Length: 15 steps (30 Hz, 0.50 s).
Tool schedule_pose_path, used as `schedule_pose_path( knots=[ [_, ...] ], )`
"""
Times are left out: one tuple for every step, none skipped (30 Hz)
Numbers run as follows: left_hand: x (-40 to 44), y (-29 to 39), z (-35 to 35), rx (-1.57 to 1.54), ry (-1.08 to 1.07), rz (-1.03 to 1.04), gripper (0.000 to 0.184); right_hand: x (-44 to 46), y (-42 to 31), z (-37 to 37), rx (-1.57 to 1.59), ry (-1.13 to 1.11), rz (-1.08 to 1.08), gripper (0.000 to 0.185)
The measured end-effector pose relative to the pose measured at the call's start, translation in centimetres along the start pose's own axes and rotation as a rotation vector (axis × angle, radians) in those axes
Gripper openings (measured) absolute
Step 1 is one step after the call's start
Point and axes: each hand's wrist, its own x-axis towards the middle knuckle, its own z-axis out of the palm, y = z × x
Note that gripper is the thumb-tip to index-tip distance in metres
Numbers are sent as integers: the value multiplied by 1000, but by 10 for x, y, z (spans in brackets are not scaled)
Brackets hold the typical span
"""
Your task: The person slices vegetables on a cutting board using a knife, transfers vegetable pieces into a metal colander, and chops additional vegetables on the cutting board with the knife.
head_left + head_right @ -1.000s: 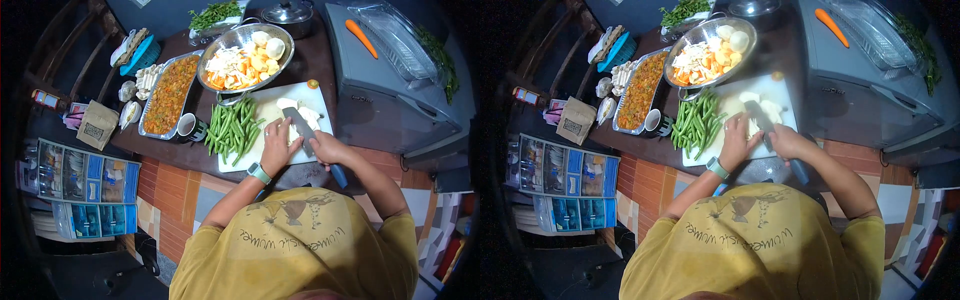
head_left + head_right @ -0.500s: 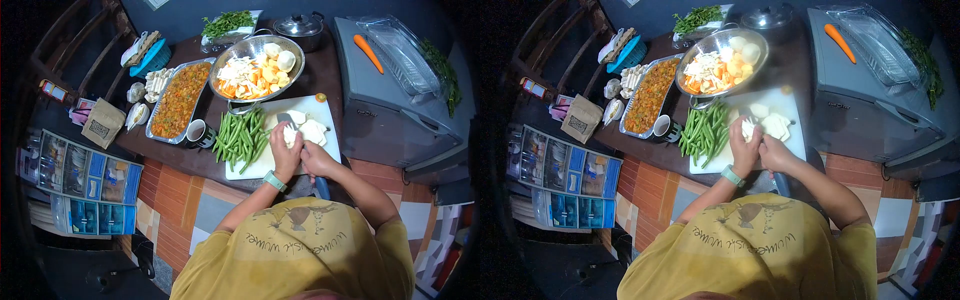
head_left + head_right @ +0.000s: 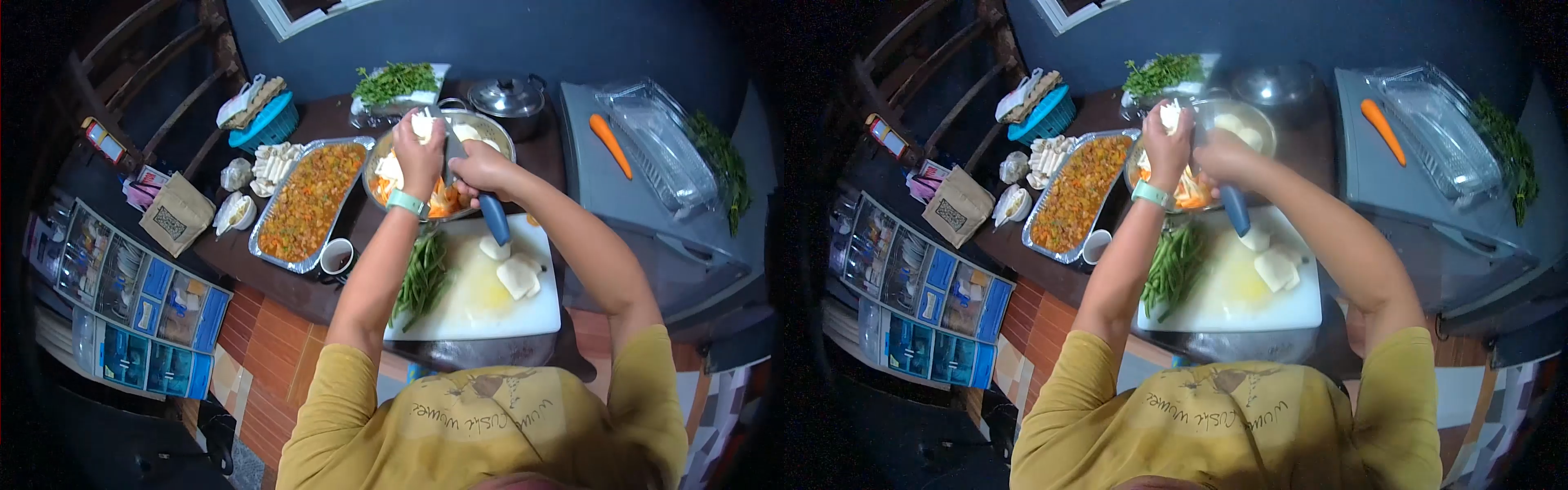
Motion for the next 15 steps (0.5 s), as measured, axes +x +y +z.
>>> schedule_pose_path(
  knots=[
    [15, -33, 5, 99, 1, 64, 50, 17, -1, -1, 52, -10, 19, 16],
    [25, -55, 4, 182, -112, -6, 56, 31, 0, -5, 16, -26, -2, 18],
    [33, -77, 1, 265, -226, -81, 61, 46, 7, -9, -75, 1, -25, 22],
    [42, -106, -1, 307, -291, -101, 64, 56, 11, -13, -165, 30, -45, 27],
    [49, -103, -9, 190, -334, -162, 62, 44, 4, -11, -355, 139, -152, 36],
    [51, -99, -16, 75, -380, -224, 60, 54, 15, -16, -654, 222, -294, 41],
    [53, -102, -18, 129, -383, -173, 45, 63, 27, -22, -654, 223, -295, 41],
    [51, -105, -19, 188, -350, 54, 40, 72, 39, -26, -900, 288, -391, 39],
    [47, -105, -21, 245, -313, 278, 37, 76, 46, -27, -1148, 348, -485, 37],
    [38, -86, -28, 287, -398, 353, 45, 65, 36, -27, -1252, 329, -479, 32],
    [32, -65, -33, 326, -520, 459, 46, 66, 36, -28, -1252, 324, -477, 32],
    [27, -50, -33, 364, -642, 567, 48, 68, 35, -29, -1276, 319, -510, 28],
    [21, -46, -29, 386, -699, 655, 52, 68, 35, -30, -1298, 311, -542, 24],
    [19, -45, -24, 406, -764, 660, 53, 65, 36, -30, -1302, 311, -611, 20],
    [18, -45, -19, 424, -829, 667, 54, 61, 33, -31, -1301, 310, -605, 20]
  ],
)
